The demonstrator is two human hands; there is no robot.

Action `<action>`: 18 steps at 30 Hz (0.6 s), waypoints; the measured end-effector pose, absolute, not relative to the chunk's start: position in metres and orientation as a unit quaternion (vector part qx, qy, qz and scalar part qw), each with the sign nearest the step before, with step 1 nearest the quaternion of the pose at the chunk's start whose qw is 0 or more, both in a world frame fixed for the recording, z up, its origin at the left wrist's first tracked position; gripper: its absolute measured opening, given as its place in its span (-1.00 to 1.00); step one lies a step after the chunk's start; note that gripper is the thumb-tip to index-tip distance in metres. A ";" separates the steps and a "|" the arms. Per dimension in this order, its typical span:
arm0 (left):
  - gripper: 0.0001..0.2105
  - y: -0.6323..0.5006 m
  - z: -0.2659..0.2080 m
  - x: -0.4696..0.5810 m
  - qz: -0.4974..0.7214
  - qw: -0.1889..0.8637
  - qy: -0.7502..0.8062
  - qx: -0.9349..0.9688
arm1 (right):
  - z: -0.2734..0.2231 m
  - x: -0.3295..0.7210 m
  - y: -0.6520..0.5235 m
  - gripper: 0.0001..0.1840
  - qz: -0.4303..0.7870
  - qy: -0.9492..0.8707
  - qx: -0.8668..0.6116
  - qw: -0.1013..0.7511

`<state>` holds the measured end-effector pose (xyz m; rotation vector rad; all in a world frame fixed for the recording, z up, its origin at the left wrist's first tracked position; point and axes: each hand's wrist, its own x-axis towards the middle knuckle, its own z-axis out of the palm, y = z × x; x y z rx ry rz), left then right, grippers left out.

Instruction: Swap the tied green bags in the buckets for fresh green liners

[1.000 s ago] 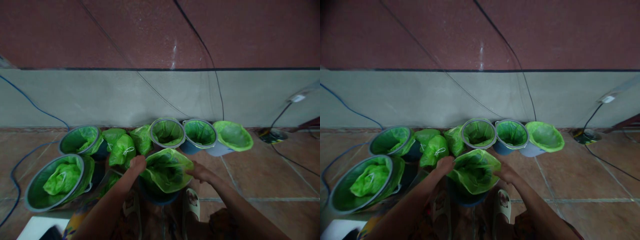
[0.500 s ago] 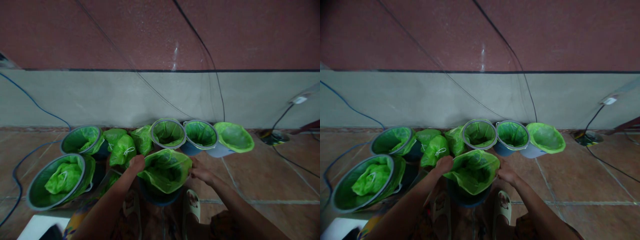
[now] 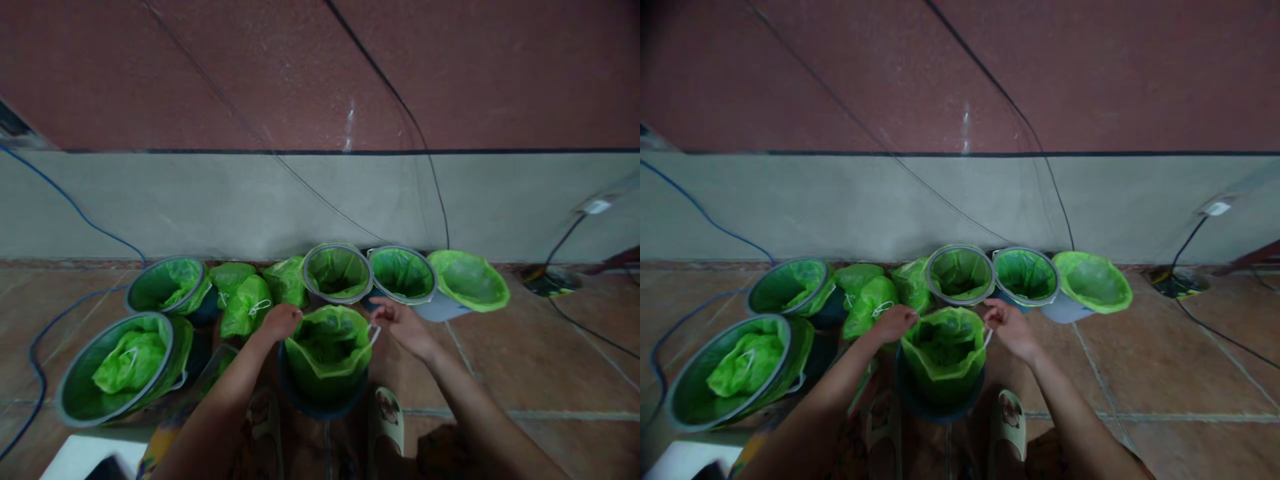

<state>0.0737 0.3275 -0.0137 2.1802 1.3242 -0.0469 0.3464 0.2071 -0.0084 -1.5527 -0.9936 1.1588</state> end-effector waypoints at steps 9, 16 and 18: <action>-0.70 0.309 0.046 0.096 0.290 0.687 0.259 0.614 | 0.059 0.298 0.216 -0.61 0.558 -0.430 -0.405 0.583; -0.70 0.302 0.023 0.123 0.107 0.629 0.223 0.737 | 0.041 0.292 0.226 -0.71 0.512 -0.491 -0.471 0.524; -0.75 0.297 0.018 0.129 0.066 0.585 0.234 0.774 | 0.038 0.290 0.226 -0.74 0.497 -0.502 -0.483 0.517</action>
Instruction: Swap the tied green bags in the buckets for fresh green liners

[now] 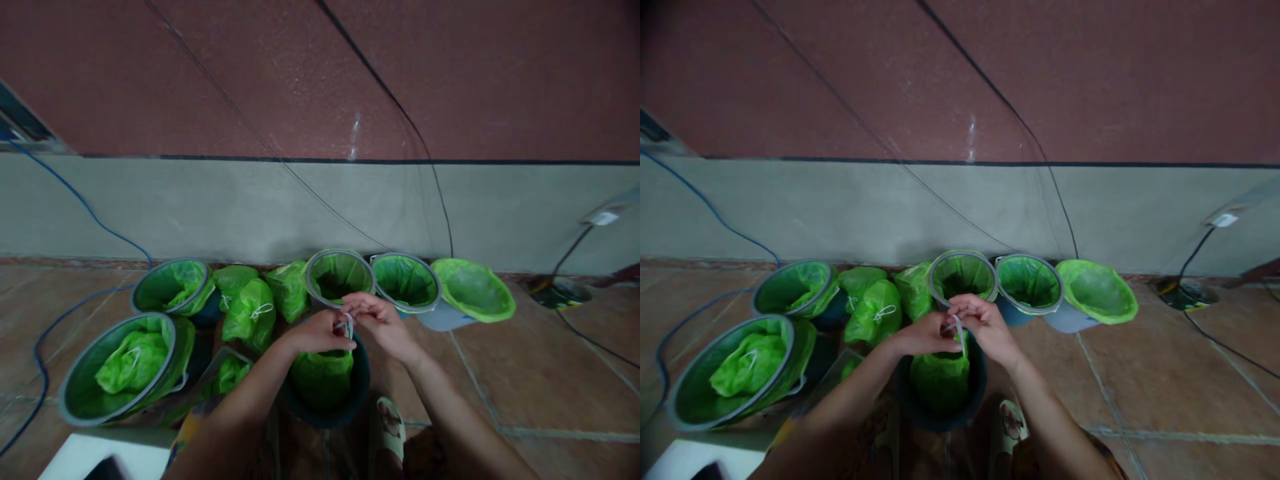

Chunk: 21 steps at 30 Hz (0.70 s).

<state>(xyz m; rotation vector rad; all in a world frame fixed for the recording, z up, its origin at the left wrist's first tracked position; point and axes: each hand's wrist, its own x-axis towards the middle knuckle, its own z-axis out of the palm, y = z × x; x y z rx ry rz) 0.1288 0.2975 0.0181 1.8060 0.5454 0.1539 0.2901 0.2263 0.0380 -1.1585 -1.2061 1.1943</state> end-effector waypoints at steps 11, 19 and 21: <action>-0.58 0.300 0.001 0.132 0.099 0.601 0.263 0.748 | 0.006 0.301 0.235 -0.75 0.428 -0.518 -0.565 0.479; -0.50 0.299 -0.011 0.135 0.102 0.622 0.254 0.733 | 0.018 0.293 0.225 -0.76 0.406 -0.628 -0.562 0.354; -0.51 0.299 -0.012 0.135 0.091 0.609 0.264 0.743 | 0.017 0.293 0.224 -0.74 0.388 -0.651 -0.561 0.333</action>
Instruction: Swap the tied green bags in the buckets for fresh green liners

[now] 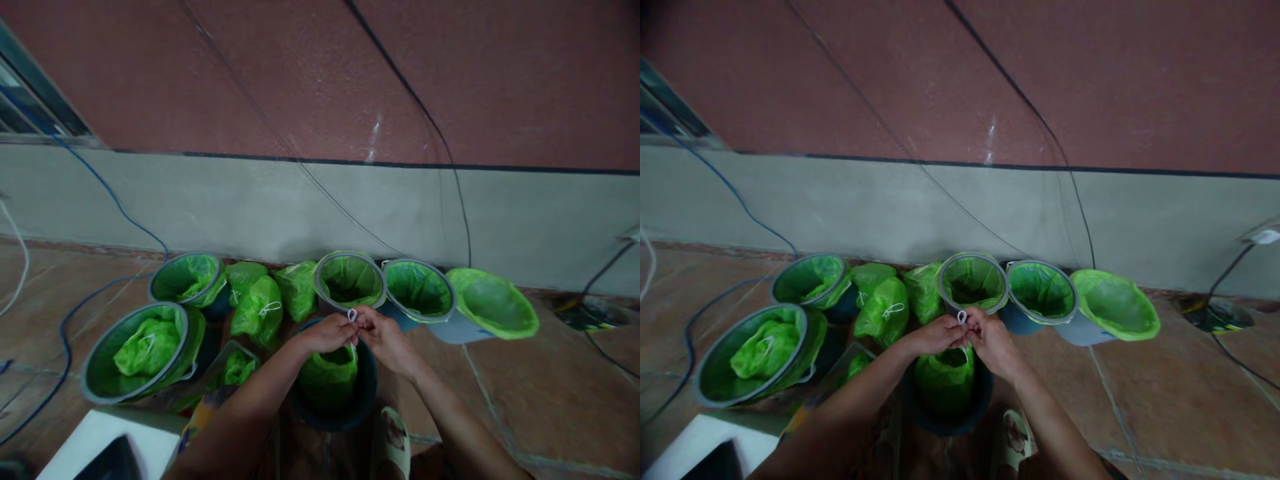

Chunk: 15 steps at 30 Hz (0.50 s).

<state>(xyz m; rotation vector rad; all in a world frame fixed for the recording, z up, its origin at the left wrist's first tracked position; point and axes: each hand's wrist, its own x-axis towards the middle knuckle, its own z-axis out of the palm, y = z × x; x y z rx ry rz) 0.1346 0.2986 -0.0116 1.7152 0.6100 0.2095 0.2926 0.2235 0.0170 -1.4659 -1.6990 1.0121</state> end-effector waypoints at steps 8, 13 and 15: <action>-0.52 0.298 -0.012 0.134 0.096 0.623 0.304 0.714 | -0.006 0.301 0.229 -0.63 0.358 -0.609 -0.609 0.359; -0.65 0.300 -0.019 0.137 0.196 0.682 0.362 0.604 | -0.004 0.301 0.228 -0.63 0.477 -0.534 -0.593 0.368; -0.76 0.301 -0.019 0.135 0.196 0.677 0.351 0.617 | -0.006 0.299 0.228 -0.63 0.512 -0.514 -0.579 0.372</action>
